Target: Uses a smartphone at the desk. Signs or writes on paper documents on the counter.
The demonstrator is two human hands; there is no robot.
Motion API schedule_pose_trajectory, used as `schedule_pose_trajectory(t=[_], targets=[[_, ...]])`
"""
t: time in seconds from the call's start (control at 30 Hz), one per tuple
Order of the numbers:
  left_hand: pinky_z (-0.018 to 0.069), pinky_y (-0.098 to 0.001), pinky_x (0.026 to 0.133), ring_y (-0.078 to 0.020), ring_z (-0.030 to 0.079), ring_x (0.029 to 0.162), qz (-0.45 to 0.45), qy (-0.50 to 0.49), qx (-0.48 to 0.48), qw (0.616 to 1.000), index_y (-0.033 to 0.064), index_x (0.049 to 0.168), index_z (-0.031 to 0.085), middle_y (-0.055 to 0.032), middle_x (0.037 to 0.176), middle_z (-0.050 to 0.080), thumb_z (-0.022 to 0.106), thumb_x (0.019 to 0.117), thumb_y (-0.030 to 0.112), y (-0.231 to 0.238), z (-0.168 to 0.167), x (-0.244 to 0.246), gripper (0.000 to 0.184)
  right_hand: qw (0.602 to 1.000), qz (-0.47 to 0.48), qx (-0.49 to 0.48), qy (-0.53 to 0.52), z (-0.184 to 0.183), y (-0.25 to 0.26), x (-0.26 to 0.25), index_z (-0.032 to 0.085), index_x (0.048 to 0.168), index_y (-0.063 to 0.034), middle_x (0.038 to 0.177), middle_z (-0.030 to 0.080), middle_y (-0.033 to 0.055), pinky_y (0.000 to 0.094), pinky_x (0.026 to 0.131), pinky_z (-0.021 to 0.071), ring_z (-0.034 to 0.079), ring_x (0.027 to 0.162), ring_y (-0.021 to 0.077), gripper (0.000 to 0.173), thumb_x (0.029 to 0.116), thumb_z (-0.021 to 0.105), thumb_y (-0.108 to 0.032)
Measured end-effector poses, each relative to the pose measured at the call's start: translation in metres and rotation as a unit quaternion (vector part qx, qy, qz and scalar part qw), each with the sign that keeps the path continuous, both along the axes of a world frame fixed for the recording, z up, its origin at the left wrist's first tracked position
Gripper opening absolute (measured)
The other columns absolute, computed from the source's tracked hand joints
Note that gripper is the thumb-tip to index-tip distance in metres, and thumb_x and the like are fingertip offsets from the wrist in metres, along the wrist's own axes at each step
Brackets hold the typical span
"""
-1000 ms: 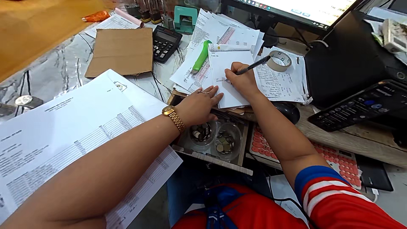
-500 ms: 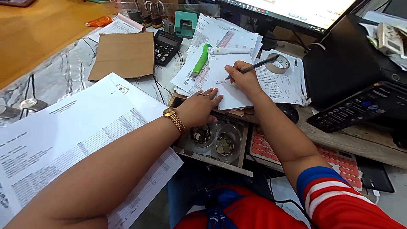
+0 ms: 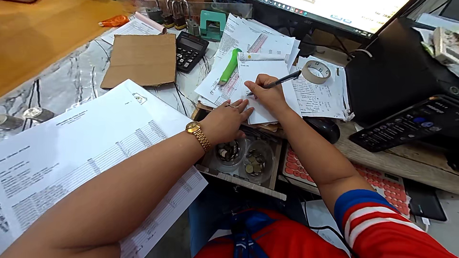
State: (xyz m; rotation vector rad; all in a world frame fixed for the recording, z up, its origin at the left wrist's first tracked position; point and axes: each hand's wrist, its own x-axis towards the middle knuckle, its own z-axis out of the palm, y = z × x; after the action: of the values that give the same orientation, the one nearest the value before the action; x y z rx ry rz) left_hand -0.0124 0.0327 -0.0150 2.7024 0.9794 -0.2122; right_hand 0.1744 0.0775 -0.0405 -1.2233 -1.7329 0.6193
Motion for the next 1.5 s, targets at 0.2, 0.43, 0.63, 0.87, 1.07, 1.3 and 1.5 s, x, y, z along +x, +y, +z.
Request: schedule_pose_trajectory(t=[0.2,0.43,0.63,0.87,1.07,1.3,1.5], targets=[[0.0171,-0.0552,0.125,-0.0371,0.024,0.156,-0.002,0.016,-0.012,1.0,0.0044,0.161,0.03,-0.0226,0.168,0.024,0.065,0.1017,0.034,0.0006,0.0052,0.0009,0.075,1.0,-0.009,-0.006,0.005,0.0011,-0.0023,-0.0029,0.047,0.065,-0.0112,0.056,0.042,-0.0089,0.0138,0.052,0.035,0.041,0.05,-0.0034,0.036,0.0983,0.062,-0.01],[0.0163,-0.0545,0.126,-0.0372,0.022,0.157,-0.001,0.018,-0.018,1.0,0.0049,0.162,0.029,-0.0228,0.168,0.022,0.065,0.1019,0.034,0.0003,0.0063,0.0009,0.076,1.0,-0.008,-0.002,0.007,0.0001,-0.0012,-0.0021,0.043,0.063,-0.0129,0.055,0.04,-0.0094,0.0142,0.05,0.0326,0.038,0.048,-0.003,0.038,0.0963,0.06,-0.007],[0.0154,-0.0544,0.126,-0.0368,0.021,0.157,0.002,0.018,-0.024,1.0,0.0055,0.162,0.028,-0.0223,0.169,0.021,0.065,0.1016,0.034,0.0009,0.0057,0.0015,0.076,1.0,-0.014,-0.006,0.0,0.0011,-0.0019,-0.0024,0.045,0.063,-0.0119,0.055,0.04,-0.0087,0.0144,0.051,0.0339,0.04,0.049,-0.0028,0.037,0.0971,0.06,-0.007],[0.0141,-0.0541,0.126,-0.0362,0.02,0.158,0.007,0.024,-0.028,0.999,0.0064,0.163,0.027,-0.0217,0.169,0.02,0.065,0.1015,0.034,0.0004,0.0069,0.0024,0.077,0.999,-0.015,0.001,0.031,-0.0011,-0.0004,-0.0003,0.045,0.063,-0.0126,0.055,0.042,-0.0091,0.0139,0.051,0.0346,0.041,0.049,-0.0033,0.037,0.0967,0.059,-0.007],[0.0151,-0.0546,0.126,-0.0369,0.02,0.157,0.005,0.014,-0.029,0.999,0.0056,0.162,0.028,-0.0224,0.169,0.021,0.066,0.1011,0.035,0.0012,0.0053,0.0018,0.077,0.999,-0.011,0.0,0.035,-0.0024,0.0005,0.0001,0.045,0.064,-0.012,0.056,0.042,-0.0087,0.015,0.051,0.0343,0.04,0.049,-0.0026,0.036,0.097,0.059,-0.008],[0.0156,-0.0544,0.126,-0.037,0.02,0.157,0.006,0.016,-0.031,0.999,0.0061,0.162,0.028,-0.0221,0.169,0.02,0.066,0.101,0.035,0.0014,0.0052,0.0017,0.078,0.999,-0.023,-0.011,-0.026,0.002,-0.0038,-0.0024,0.043,0.063,-0.0126,0.056,0.037,-0.0081,0.0181,0.052,0.03,0.037,0.05,-0.0003,0.037,0.0966,0.058,-0.008],[0.0154,-0.054,0.126,-0.0365,0.02,0.157,0.005,0.02,-0.029,0.999,0.0062,0.163,0.028,-0.0217,0.169,0.02,0.065,0.1013,0.035,0.0011,0.0057,0.0016,0.078,1.0,-0.014,-0.002,-0.007,-0.0002,-0.0019,-0.0014,0.041,0.061,-0.0138,0.054,0.036,-0.009,0.0166,0.05,0.0288,0.035,0.048,-0.0015,0.039,0.0953,0.058,-0.006]])
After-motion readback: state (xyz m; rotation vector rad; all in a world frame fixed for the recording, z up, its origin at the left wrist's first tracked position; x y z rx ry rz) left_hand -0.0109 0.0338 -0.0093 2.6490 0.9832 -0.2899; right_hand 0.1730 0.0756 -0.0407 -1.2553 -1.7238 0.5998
